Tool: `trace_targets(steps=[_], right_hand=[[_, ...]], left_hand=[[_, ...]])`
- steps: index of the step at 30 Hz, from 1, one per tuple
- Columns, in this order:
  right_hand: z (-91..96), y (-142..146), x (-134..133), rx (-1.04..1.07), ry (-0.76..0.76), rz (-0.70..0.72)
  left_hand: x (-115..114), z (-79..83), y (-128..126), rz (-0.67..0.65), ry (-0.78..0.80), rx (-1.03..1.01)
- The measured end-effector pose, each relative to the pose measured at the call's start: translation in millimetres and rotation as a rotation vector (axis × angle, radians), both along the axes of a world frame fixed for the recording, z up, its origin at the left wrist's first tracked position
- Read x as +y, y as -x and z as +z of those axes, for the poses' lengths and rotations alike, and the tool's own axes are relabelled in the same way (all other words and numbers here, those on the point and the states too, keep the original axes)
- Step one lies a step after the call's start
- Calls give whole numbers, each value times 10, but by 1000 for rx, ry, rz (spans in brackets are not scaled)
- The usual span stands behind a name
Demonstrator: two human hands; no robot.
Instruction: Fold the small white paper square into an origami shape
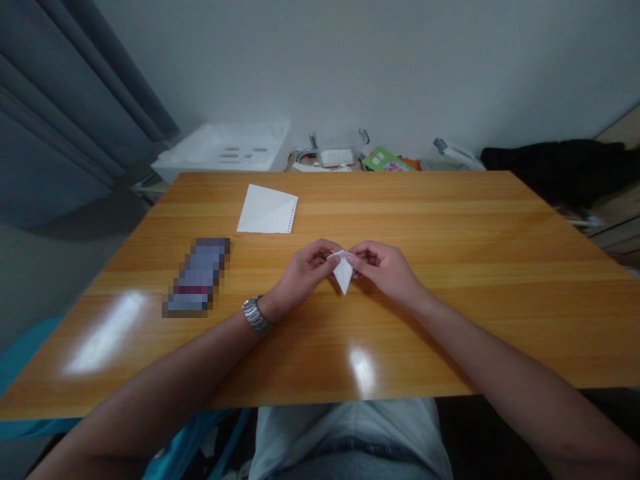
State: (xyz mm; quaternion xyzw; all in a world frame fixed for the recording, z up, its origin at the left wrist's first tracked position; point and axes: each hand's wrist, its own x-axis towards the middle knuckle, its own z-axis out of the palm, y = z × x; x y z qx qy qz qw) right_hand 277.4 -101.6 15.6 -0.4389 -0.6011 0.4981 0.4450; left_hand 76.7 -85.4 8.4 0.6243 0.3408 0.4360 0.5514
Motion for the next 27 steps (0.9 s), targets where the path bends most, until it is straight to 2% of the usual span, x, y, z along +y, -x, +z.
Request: trace_targets(steps=[8,12,20,27], right_hand=[[-46,-3,36,74,-2,13],[-13,-4,22,136,54,46],[25,7,1,173,174,38],[5,-22,26,165,151,69]], left_hand=[[1,-15,1,60,-44,-11],[2,-15,5,105,-99,13],[12,-20,7,105,-144,54],[-37,83,14,87,-109,67]])
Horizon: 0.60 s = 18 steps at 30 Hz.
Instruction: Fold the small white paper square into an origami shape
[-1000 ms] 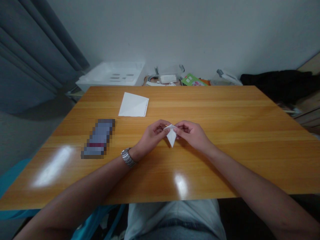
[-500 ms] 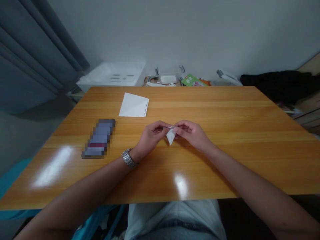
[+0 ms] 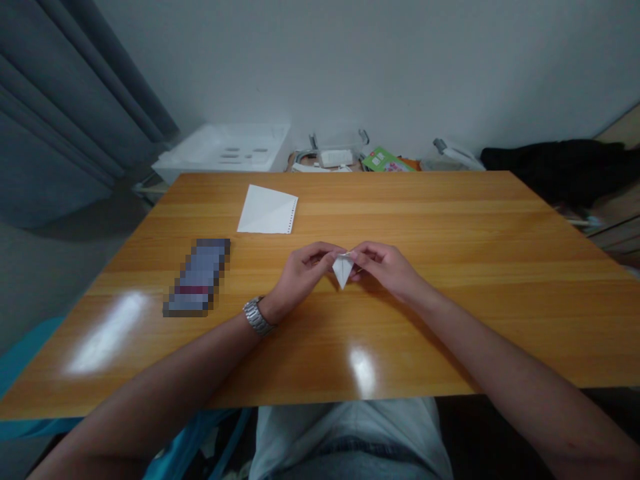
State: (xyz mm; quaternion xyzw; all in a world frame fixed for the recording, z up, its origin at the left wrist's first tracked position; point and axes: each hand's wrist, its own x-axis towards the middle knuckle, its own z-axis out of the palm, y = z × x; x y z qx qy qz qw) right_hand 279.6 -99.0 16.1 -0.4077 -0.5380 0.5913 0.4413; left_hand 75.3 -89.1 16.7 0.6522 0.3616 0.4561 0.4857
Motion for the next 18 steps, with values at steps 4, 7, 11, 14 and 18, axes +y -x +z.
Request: trace_targets(steps=[4,7,11,14,18], right_hand=[[-1,-4,4,-25,-24,12],[0,1,1,-46,-29,16],[9,5,-8,-38,-38,16],[15,3,-10,-37,-45,13],[5,-5,-4,-32,-50,5]], left_hand=[[-19,51,4,0,36,-5],[-7,32,1,9,28,1],[11,-5,-2,2,37,1],[8,0,-2,-13,59,-12],[-2,20,1,-14,93,-23]])
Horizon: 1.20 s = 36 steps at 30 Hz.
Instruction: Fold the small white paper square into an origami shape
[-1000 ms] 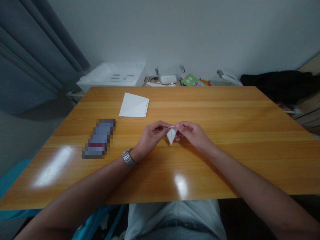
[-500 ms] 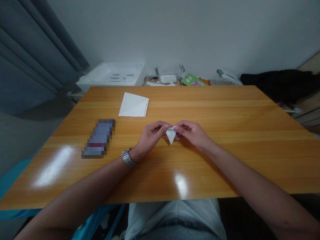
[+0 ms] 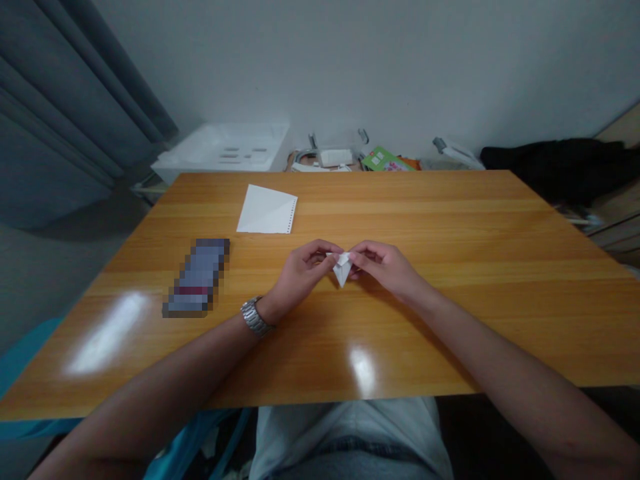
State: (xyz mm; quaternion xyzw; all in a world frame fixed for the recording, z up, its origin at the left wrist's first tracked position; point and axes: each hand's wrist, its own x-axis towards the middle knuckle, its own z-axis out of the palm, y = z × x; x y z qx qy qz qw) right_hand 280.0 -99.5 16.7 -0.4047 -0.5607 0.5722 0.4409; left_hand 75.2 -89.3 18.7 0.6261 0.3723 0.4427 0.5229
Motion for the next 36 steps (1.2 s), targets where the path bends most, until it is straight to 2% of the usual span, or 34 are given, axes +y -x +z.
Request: trace_targets(steps=[14,29,36], right_hand=[[9,-7,7,34,19,-2],[30,12,-11,61,0,-108],[50,6,-19,1,-75,-97]], left_hand=[[43,-91,10,-1,19,-81],[13,-32,4,95,-88,-19],[-12,-31,2,76,-115,9]])
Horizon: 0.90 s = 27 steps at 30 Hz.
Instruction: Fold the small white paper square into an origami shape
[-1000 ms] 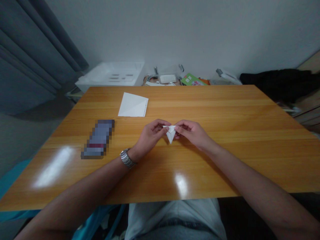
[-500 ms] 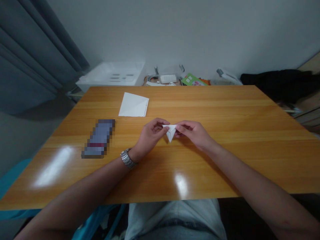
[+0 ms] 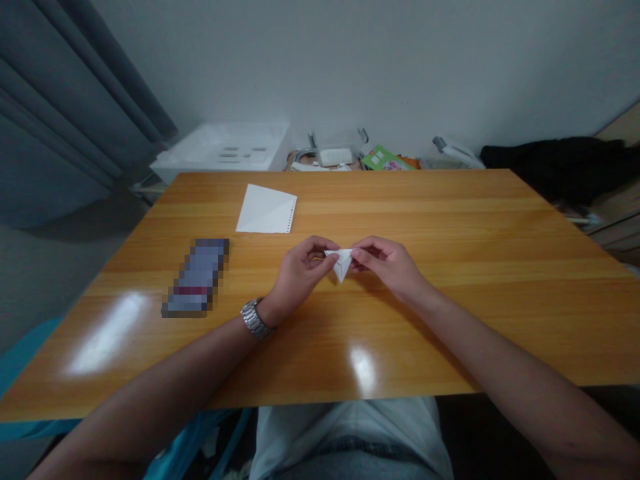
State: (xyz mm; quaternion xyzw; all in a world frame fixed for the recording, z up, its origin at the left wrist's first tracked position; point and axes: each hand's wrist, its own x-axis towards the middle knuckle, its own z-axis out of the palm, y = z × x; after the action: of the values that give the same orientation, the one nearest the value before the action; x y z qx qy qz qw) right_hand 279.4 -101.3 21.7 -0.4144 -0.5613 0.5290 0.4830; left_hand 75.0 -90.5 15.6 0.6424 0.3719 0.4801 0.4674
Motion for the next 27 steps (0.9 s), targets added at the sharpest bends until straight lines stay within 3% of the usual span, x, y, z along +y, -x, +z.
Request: trace_targets(steps=[8,21,27], right_hand=[[-28,20,4,81,78,12],[-66,-10,-2,-256,-185,-10],[-63,-9,-7,-280,-239,4]], left_hand=[[30,-39,11,-20,-2,-7],[10,-40,2,-28,-7,33],[14,-3,9,-1,-16,103]])
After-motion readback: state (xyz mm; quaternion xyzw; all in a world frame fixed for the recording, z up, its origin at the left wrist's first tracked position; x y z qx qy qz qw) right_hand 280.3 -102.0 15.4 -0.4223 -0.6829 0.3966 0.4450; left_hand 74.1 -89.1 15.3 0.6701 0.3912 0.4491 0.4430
